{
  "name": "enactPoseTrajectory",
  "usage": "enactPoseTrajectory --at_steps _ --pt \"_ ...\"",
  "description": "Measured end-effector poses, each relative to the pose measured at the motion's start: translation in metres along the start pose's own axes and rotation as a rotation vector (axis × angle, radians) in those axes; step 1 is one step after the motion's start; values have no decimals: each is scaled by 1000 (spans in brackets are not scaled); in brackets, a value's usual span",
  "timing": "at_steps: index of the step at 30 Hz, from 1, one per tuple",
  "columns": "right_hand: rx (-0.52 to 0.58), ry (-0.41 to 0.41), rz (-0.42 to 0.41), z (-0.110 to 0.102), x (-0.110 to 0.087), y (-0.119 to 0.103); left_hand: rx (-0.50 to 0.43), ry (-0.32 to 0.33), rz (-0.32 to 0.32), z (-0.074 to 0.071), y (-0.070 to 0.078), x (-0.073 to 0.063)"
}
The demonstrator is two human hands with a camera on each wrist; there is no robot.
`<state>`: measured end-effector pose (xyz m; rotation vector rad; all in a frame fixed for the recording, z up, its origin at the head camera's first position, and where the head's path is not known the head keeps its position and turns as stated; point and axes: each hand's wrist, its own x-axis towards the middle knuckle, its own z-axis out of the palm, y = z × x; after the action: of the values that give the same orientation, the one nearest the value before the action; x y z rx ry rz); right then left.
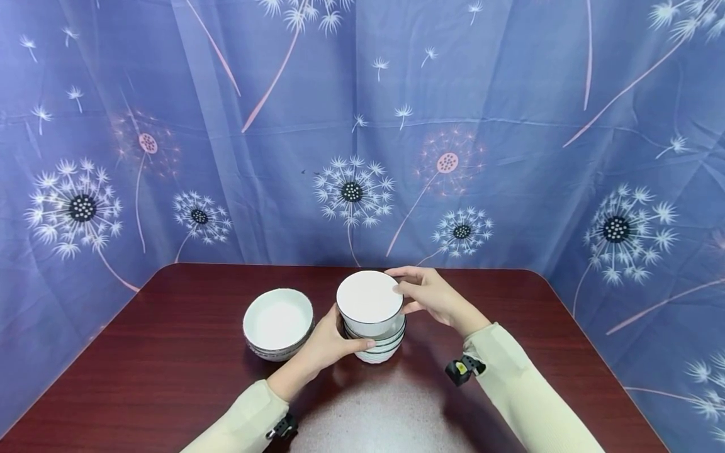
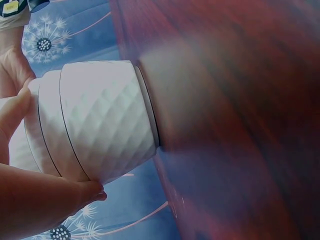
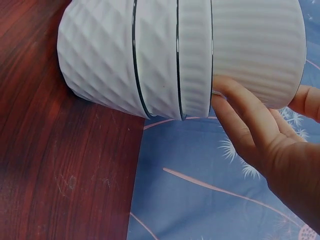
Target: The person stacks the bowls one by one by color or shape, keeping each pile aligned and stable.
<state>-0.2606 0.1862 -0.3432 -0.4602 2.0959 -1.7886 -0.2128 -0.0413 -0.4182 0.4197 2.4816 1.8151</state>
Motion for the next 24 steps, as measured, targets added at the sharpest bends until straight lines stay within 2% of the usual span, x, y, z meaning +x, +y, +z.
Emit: enactPoseTrajectory --at_steps 17,24 --pt "-40 37 16 -1 -1 3 -2 11 11 0 0 0" --pt "-61 84 15 -2 -2 3 -5 16 -2 0 -1 0"
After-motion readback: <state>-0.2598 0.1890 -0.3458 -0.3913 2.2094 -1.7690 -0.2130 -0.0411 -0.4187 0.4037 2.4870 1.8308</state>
